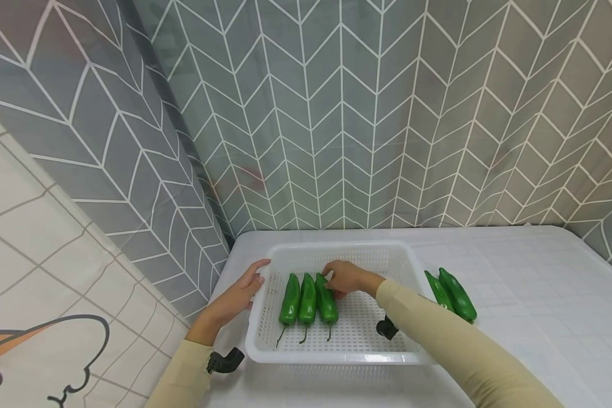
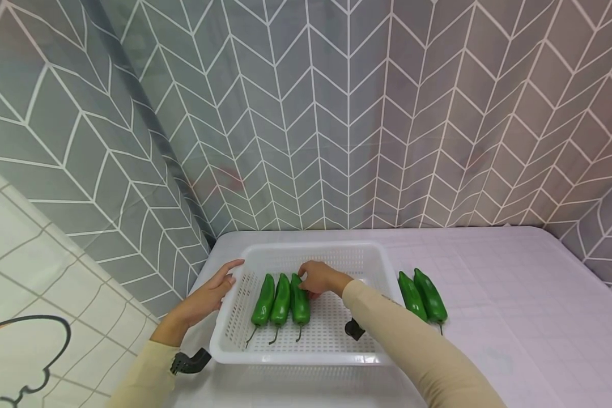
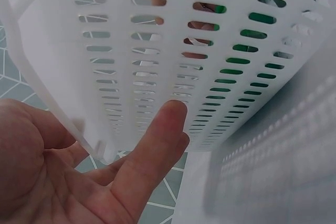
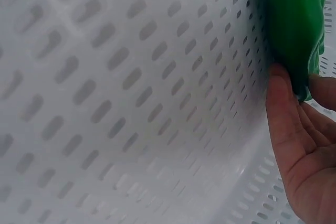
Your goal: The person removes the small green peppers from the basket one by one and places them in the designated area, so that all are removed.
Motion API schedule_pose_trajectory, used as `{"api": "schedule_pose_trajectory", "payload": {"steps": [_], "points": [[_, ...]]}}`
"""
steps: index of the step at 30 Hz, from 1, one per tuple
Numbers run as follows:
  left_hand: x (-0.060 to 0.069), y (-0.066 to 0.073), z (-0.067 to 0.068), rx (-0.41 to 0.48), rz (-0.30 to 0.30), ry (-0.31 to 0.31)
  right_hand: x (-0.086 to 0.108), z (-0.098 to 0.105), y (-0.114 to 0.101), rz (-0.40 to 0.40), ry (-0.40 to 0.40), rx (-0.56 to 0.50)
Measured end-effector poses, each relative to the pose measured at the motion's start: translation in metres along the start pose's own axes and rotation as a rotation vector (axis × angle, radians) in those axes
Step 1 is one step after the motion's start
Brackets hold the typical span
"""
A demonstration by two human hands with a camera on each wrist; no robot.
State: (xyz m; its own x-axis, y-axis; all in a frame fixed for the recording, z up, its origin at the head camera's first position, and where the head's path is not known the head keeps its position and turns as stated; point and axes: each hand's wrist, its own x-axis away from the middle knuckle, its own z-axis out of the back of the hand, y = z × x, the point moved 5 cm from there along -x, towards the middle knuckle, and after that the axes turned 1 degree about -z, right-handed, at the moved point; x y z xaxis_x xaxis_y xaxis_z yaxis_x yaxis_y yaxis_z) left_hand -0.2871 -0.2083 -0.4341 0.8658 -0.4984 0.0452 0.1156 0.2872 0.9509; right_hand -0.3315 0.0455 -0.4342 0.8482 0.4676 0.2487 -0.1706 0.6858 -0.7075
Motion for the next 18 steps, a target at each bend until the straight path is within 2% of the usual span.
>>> {"api": "schedule_pose_trajectory", "payload": {"steps": [18], "points": [[0.0002,-0.0002,0.0008,-0.014,0.003,0.005,0.0022,0.0073,0.0013,-0.021,-0.006,-0.028]]}}
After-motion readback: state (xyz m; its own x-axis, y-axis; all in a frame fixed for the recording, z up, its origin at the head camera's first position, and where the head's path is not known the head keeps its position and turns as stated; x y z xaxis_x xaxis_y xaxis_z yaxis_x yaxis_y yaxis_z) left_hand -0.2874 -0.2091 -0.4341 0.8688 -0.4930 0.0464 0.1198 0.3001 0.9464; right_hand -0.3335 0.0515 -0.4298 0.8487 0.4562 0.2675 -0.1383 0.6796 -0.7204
